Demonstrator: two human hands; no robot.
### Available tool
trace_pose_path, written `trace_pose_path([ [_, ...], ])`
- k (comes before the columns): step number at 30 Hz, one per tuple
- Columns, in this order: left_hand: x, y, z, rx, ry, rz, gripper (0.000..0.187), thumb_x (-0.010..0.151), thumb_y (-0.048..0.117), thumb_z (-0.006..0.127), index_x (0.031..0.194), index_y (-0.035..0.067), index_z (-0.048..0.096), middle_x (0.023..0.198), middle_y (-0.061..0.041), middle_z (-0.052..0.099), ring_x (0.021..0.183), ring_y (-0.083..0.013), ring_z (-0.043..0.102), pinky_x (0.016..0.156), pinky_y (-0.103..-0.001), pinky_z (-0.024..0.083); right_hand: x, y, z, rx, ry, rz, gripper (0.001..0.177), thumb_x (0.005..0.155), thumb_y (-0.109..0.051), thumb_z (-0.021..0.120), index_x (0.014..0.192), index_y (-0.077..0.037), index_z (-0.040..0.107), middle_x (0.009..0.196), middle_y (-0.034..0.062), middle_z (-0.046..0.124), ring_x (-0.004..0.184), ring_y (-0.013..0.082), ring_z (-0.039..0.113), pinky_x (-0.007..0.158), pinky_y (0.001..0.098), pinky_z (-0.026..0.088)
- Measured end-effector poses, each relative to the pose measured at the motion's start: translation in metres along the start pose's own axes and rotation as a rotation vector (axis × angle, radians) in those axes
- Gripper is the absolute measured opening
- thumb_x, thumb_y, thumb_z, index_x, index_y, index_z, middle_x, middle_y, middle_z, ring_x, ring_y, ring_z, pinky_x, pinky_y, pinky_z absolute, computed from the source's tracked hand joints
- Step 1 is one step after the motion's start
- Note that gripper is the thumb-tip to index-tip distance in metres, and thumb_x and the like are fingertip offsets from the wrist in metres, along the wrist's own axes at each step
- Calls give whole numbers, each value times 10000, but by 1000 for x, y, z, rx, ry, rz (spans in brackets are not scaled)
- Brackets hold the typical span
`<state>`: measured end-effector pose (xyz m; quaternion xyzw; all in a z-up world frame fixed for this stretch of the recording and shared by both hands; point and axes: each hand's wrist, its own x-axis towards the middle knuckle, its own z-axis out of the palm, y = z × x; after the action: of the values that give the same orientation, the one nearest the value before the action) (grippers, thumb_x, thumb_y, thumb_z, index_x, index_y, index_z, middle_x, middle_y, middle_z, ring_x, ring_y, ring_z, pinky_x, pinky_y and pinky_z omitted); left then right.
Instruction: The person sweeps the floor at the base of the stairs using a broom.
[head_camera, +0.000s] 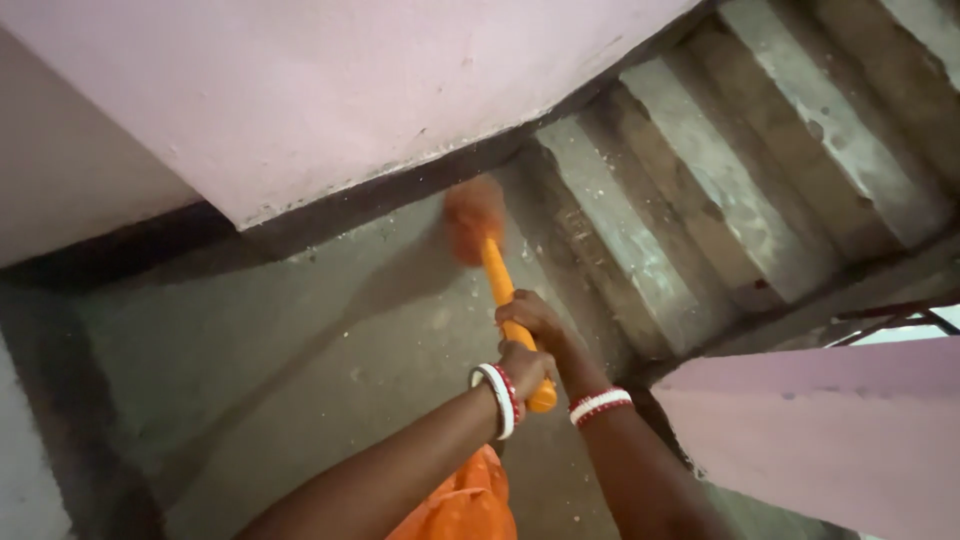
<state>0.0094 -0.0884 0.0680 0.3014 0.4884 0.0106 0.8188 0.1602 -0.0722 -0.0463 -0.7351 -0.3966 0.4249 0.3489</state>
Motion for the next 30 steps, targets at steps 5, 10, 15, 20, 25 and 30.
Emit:
trace_pose_path([
  [5,-38,-6,30,126,32,-26,920,796,52,617,1526,14,58,1258,-236,551,1049,-306,682,870,-388,596,-81,-83,-11,71,18,100,340,712,-95,712,1045,-84,642,1016,140,597,876,269,635,729,362,533],
  [10,-64,-4,43,272,-29,-39,889,835,115,602,1513,-19,44,1216,-219,593,1028,-274,697,866,-390,585,-129,-94,-27,2,16,-510,327,786,-81,685,1110,-61,646,1174,124,545,948,243,623,745,346,556],
  [15,-66,-4,33,343,-7,66,890,844,115,602,1508,-61,36,1102,-224,634,951,-262,706,818,-361,574,-91,-102,-31,285,176,384,279,766,-83,688,1014,23,616,814,149,655,642,251,653,576,386,523],
  [20,-22,-19,8,292,-22,142,774,828,162,629,1425,-60,190,933,-173,635,736,-223,652,629,-347,541,-52,-63,-18,405,288,377,392,682,-21,686,1057,-52,574,793,130,625,625,288,626,533,422,503],
  [25,51,-22,-13,235,-24,246,656,731,70,627,1292,-122,346,849,-166,631,665,-228,649,578,-340,527,-4,-23,-11,388,270,512,408,683,-33,714,1064,-11,571,855,162,635,721,326,671,614,445,553],
  [30,80,-33,-15,248,17,210,705,736,81,622,1318,-124,282,851,-166,648,691,-220,676,625,-326,551,9,2,-9,264,152,512,450,683,-138,729,1075,60,630,894,205,685,765,329,712,670,420,578],
])
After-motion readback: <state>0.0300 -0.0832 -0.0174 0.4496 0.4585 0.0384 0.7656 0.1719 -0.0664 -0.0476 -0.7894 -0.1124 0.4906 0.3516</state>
